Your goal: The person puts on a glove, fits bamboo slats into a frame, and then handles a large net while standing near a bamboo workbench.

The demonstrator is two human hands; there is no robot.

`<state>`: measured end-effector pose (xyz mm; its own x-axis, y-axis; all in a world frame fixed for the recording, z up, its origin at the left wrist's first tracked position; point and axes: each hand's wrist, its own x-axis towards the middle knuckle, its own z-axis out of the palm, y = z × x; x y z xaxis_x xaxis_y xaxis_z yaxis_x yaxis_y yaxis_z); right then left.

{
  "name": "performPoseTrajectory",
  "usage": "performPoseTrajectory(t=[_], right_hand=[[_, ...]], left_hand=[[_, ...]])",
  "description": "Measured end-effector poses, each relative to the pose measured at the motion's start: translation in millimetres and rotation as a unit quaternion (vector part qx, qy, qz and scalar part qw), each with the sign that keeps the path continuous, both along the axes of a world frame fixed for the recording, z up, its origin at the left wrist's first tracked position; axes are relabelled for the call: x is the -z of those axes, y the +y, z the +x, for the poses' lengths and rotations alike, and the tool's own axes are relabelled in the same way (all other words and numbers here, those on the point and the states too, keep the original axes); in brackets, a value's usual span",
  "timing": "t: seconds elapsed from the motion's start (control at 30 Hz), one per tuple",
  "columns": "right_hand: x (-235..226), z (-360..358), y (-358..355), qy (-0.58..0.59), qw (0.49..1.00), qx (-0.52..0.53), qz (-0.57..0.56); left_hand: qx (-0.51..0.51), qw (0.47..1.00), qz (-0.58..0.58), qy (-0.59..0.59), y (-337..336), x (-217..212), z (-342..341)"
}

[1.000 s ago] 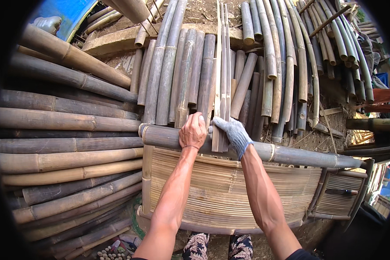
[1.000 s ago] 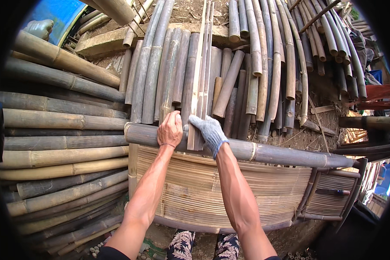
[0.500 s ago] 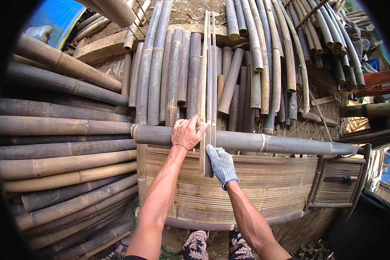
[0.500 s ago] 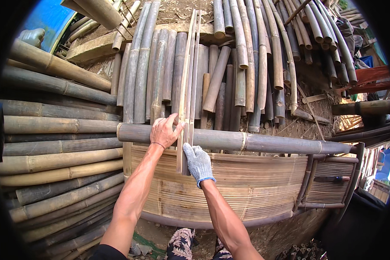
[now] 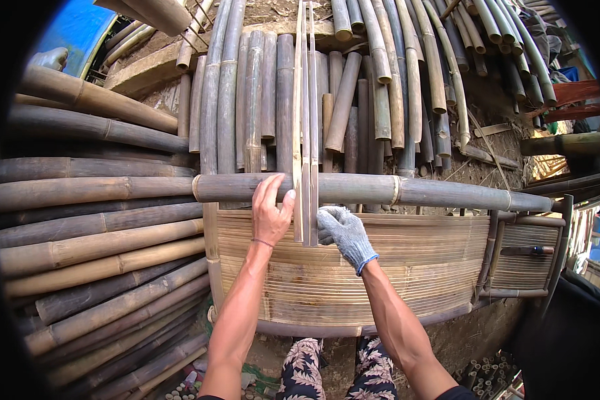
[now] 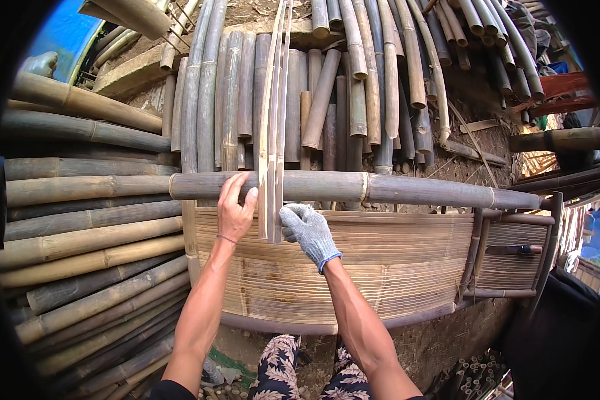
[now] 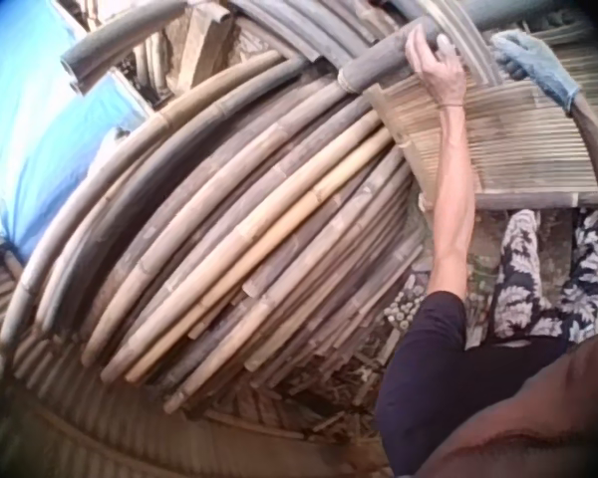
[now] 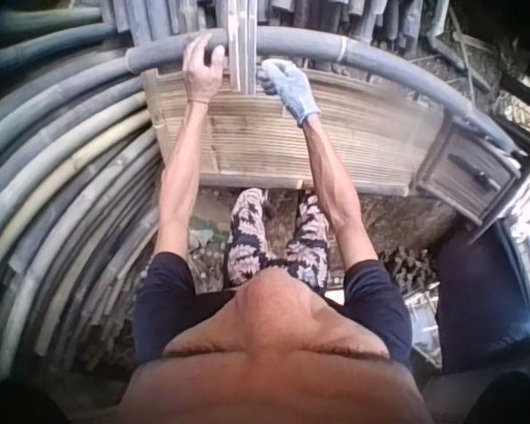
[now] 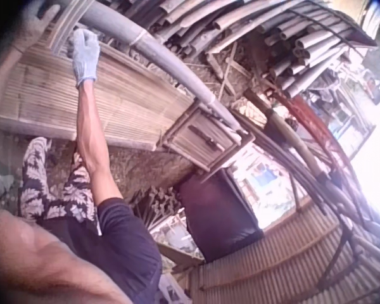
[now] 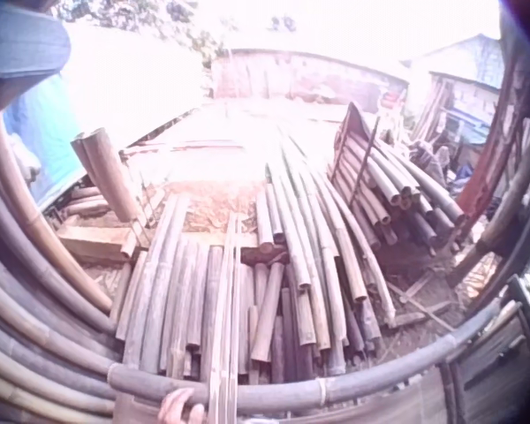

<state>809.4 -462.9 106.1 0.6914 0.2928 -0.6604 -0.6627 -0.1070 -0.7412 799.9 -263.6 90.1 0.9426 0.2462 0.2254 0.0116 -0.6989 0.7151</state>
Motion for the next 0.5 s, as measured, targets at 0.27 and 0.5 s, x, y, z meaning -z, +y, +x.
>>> performPoseTrajectory(t=[0.27,0.5], right_hand=[[88,-29,-189,-0.256,0.777,-0.21,-0.535],[139,50,-307,-0.372,0.605,-0.361,-0.604]], left_hand=[[-0.1,0.944,-0.06,0.309,-33,56,-126],[0.194,0.968,0.106,0.116,-177,105,-46]])
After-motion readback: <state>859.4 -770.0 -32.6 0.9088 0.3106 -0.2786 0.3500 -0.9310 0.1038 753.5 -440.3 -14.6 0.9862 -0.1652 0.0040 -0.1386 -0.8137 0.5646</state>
